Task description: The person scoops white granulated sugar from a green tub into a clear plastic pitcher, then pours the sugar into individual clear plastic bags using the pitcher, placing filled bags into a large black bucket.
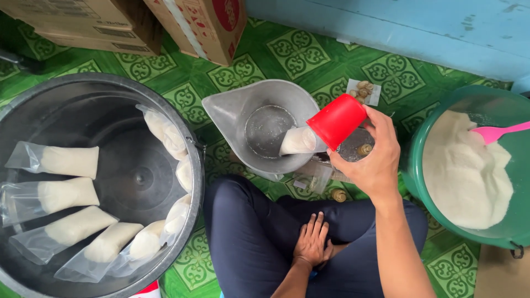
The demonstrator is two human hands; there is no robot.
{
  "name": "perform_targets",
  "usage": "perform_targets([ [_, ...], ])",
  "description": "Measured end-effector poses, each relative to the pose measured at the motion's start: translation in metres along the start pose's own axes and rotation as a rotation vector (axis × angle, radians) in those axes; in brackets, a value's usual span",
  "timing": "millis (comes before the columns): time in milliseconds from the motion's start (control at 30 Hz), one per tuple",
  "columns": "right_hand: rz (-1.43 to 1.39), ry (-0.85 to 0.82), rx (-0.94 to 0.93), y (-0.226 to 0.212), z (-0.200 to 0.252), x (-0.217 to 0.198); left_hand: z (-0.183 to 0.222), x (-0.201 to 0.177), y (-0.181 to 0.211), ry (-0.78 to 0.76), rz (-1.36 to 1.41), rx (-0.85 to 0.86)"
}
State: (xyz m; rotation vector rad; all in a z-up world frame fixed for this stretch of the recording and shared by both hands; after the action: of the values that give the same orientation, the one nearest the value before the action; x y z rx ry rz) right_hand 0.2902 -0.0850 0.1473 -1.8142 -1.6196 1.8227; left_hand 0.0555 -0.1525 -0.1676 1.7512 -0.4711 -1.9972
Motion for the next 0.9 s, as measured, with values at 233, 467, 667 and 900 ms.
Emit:
perform_targets([
  [233,0.060,0.014,-0.001,-0.002,0.000,0.000,0.000,-0.003,0.000,0.008,0.040,0.007],
  [467,0.069,0.021,-0.021,-0.005,0.000,-0.002,0.000,0.001,0.000,0.007,0.015,0.005],
  [667,0.076,0.023,-0.029,-0.008,0.000,-0.005,-0.001,-0.005,0.001,0.029,0.015,0.010],
  [900,0.090,0.019,-0.030,-0.009,-0.001,-0.005,-0.001,-0.010,0.002,0.022,0.038,0.011],
])
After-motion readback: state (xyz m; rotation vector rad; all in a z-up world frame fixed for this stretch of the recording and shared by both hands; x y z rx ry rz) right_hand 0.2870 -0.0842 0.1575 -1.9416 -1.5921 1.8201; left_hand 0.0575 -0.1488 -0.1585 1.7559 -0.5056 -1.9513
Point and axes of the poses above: each hand's wrist, its own z-axis away from the middle knuckle, its own x-axis out of the palm, y = z × x, the point moved 2 cm from there along -z, towards the middle knuckle, and after that the axes turned 8 degrees about -y, right-handed, at the moved point
